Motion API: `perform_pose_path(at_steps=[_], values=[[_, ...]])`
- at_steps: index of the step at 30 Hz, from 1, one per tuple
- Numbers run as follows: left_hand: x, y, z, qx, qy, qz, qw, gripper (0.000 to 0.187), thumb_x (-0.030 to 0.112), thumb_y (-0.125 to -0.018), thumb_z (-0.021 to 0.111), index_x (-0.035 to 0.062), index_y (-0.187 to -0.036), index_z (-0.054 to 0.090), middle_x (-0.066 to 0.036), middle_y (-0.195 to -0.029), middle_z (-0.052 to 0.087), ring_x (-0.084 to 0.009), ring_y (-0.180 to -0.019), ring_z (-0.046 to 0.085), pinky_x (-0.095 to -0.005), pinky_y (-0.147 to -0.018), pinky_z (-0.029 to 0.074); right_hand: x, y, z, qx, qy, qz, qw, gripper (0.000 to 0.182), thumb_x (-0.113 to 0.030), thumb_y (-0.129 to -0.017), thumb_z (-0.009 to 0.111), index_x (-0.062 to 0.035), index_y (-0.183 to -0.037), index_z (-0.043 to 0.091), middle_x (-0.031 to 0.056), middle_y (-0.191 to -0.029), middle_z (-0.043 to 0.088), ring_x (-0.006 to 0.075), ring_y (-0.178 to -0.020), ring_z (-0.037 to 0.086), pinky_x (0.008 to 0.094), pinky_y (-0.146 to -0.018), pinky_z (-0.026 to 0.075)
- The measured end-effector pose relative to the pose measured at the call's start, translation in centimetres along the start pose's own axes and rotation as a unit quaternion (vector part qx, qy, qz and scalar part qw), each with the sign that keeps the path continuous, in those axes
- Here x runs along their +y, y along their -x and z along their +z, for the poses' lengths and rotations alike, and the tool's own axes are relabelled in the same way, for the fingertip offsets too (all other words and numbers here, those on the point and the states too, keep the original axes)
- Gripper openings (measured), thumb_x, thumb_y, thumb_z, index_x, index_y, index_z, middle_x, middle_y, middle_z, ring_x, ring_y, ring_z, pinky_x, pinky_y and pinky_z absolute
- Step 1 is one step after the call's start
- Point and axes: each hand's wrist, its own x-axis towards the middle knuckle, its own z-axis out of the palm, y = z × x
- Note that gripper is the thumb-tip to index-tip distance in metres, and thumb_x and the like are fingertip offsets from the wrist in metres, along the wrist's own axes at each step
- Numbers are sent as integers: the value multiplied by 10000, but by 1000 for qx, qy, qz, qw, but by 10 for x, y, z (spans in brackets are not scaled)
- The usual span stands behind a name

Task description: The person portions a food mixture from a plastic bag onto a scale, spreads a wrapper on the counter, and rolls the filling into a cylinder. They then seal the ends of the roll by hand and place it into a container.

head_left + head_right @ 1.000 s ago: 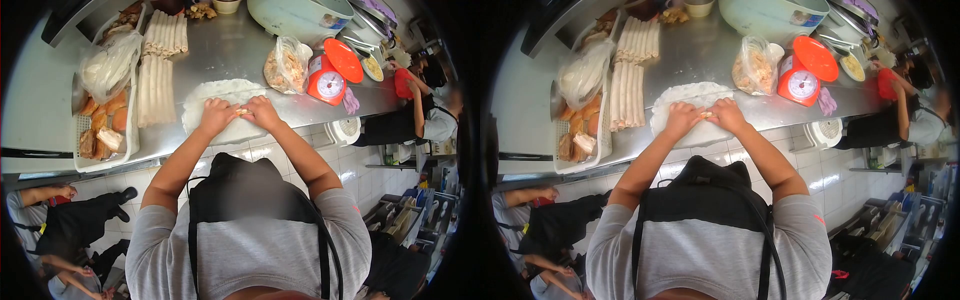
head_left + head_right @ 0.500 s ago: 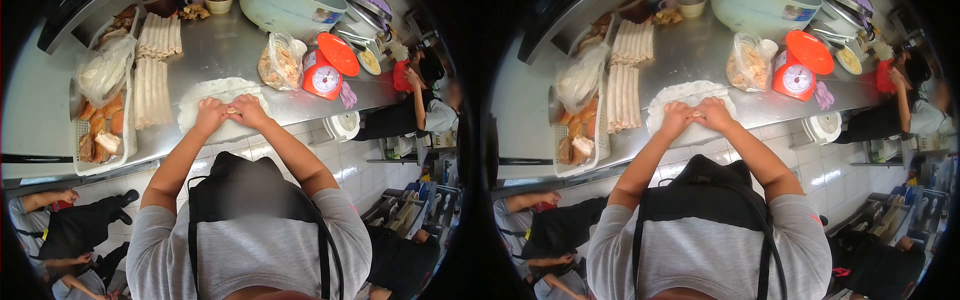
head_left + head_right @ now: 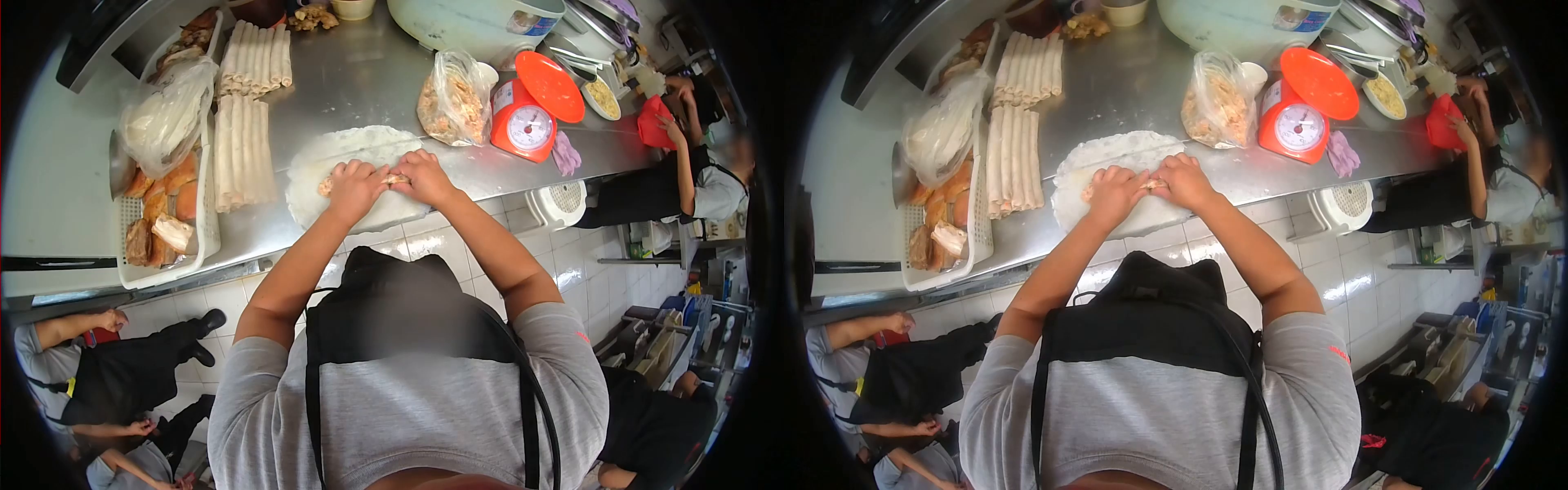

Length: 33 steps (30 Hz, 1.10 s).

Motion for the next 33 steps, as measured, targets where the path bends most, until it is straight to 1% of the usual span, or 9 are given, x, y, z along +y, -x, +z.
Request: perform_pose_path(at_steps=[2, 5, 11, 14, 17, 23, 26, 29, 33], values=[[1, -1, 5, 1, 3, 3, 1000, 320, 231, -631, 654, 181, -945, 612, 33, -770, 510, -168, -813, 454, -361, -720, 301, 2, 1, -2, -12, -3, 8, 1000, 237, -255, -631, 695, -146, -833, 637, 15, -859, 532, 217, -884, 452, 347, -779, 336], [3, -3, 7, -23, -6, -2, 1000, 323, 230, -644, 647, 177, -960, 606, 24, -769, 502, -175, -818, 451, -365, -716, 301, -4, 4, -14, 65, -74, 10, 995, 189, -227, -640, 687, -130, -791, 629, 14, -842, 534, 228, -882, 454, 357, -776, 343], [9, -7, 9, 3, -11, 9, 1000, 294, 234, -648, 643, 168, -932, 607, 15, -768, 487, -181, -820, 443, -365, -707, 306, 17, 11, 2, 27, -111, 35, 993, 157, -206, -659, 673, -119, -779, 620, 29, -833, 538, 240, -879, 462, 368, -780, 358], [11, -10, 15, -2, -14, 4, 1000, 283, 234, -648, 642, 151, -916, 606, 13, -771, 489, -182, -827, 442, -365, -711, 308, 17, 8, -3, 16, -110, 36, 993, 153, -209, -669, 661, -124, -792, 630, 31, -819, 543, 233, -874, 466, 364, -780, 359], [12, -13, 15, -7, -17, -1, 1000, 270, 229, -650, 639, 134, -901, 606, 9, -778, 494, -188, -829, 447, -367, -712, 309, -1, 10, -13, 64, -15, 14, 998, 141, -216, -677, 650, -125, -784, 643, 18, -803, 549, 227, -859, 468, 371, -770, 359], [10, -16, 17, -14, 12, 25, 1000, 262, 230, -656, 638, 121, -893, 610, -4, -751, 509, -194, -809, 463, -366, -716, 311, 5, 6, -17, -27, 2, 25, 999, 233, -251, -660, 668, -125, -854, 639, 16, -844, 558, 233, -896, 468, 371, -796, 354], [14, -17, 9, -5, 26, 7, 1000, 245, 232, -660, 639, 125, -879, 614, 1, -727, 511, -188, -790, 467, -361, -716, 311, 7, 13, -22, 20, -32, 50, 998, 232, -238, -666, 664, -126, -867, 635, 21, -826, 562, 232, -910, 470, 370, -799, 357], [12, -13, 13, 9, 47, 24, 999, 213, 245, -654, 648, 125, -824, 601, -3, -735, 502, -186, -780, 461, -364, -723, 317, 18, 16, -16, -21, -74, 50, 996, 249, -244, -662, 669, -125, -877, 633, 36, -856, 557, 239, -910, 472, 378, -798, 358], [17, -16, 23, 7, 38, 2, 999, 191, 236, -640, 653, 128, -792, 608, -5, -726, 491, -187, -793, 455, -364, -722, 319, 22, 14, -9, -11, -66, 57, 996, 270, -252, -658, 673, -122, -889, 624, 41, -883, 549, 244, -910, 473, 381, -795, 359]])
